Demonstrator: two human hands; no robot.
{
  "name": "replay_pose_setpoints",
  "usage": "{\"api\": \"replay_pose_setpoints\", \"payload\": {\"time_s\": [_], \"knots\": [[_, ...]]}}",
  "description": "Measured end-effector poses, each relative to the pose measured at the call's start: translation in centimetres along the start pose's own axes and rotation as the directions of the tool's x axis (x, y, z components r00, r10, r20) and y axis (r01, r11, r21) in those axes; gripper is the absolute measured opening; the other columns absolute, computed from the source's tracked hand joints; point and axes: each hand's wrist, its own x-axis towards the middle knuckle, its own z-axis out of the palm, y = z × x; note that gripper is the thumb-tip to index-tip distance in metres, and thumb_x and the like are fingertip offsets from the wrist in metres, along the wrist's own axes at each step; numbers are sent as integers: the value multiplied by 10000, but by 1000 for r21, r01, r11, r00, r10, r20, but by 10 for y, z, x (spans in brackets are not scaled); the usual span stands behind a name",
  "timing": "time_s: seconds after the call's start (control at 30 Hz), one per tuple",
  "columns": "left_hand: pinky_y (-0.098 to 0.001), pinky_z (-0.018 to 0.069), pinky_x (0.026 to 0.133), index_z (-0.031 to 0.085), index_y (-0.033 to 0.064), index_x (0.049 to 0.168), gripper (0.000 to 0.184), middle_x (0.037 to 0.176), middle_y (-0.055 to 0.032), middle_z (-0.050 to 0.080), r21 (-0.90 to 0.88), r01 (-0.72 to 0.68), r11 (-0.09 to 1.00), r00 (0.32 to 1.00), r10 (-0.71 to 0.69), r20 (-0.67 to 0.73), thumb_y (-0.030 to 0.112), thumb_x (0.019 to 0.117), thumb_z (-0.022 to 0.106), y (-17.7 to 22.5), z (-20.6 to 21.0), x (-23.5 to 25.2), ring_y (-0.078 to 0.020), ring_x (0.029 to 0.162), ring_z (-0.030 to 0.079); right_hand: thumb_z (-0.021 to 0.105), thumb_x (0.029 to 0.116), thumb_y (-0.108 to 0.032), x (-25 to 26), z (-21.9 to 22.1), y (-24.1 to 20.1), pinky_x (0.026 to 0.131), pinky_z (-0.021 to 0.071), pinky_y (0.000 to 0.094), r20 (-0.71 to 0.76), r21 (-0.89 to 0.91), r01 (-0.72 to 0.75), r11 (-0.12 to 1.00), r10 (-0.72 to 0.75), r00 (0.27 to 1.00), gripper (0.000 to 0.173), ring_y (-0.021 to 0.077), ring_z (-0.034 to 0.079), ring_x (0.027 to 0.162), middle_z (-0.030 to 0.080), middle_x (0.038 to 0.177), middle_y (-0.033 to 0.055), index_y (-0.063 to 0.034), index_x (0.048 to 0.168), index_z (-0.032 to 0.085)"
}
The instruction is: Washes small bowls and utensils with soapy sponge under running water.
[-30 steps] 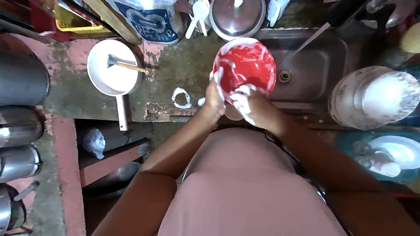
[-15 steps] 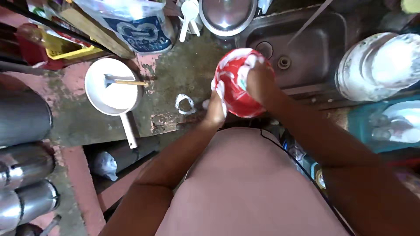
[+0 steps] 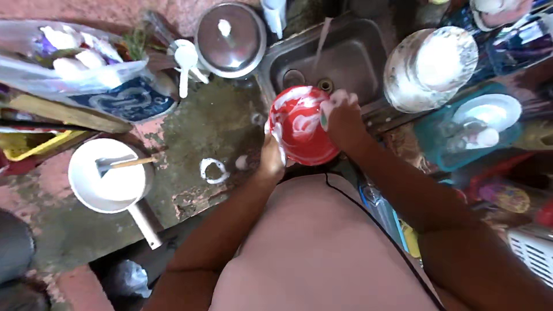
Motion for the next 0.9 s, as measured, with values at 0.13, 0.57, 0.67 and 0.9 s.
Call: {"api": "replay_pose_setpoints", "payload": {"time_s": [0.13, 0.57, 0.67, 0.9], "knots": [[-438, 529, 1059, 354, 175, 1568, 487, 1413, -65, 595, 4, -31, 1000, 994, 31, 107, 365, 1121, 378, -2, 56, 23, -180, 1276, 593, 626, 934, -94, -1, -21, 83, 876, 592, 522, 8, 464, -203, 862, 225, 974, 446, 327, 664, 1095, 614, 1289, 195, -87, 1373, 546], [-451, 433, 1165, 218, 72, 1634, 633, 1611, -181, 390, 305, -46, 951, 887, -102, 451, 387, 1115, 399, 35, 253, 80, -250, 1444, 454, 815, 846, -137, -30, -72, 289, 914, 601, 341, -201, 857, -170, 487, 618, 760, 626, 132, 679, 1051, 668, 1210, 74, -35, 1386, 516], [-404, 406, 1181, 273, 18, 1595, 584, 1584, -206, 420, 348, -120, 930, 864, -75, 498, 326, 1119, 414, 28, 247, 76, -238, 1437, 465, 780, 852, -124, -22, -75, 320, 890, 595, 336, -251, 859, -177, 481, 695, 674, 648, 131, 662, 1033, 640, 1218, 91, -16, 1410, 471], [-480, 434, 1151, 532, 89, 1474, 508, 1529, -118, 501, 578, -46, 815, 927, -181, 329, 402, 1116, 352, 15, 133, 70, -231, 1404, 491, 666, 979, -294, -14, -69, 336, 890, 608, 447, -79, 816, -376, 440, 728, 681, 555, 190, 672, 1083, 611, 1312, 90, -125, 1461, 447]]}}
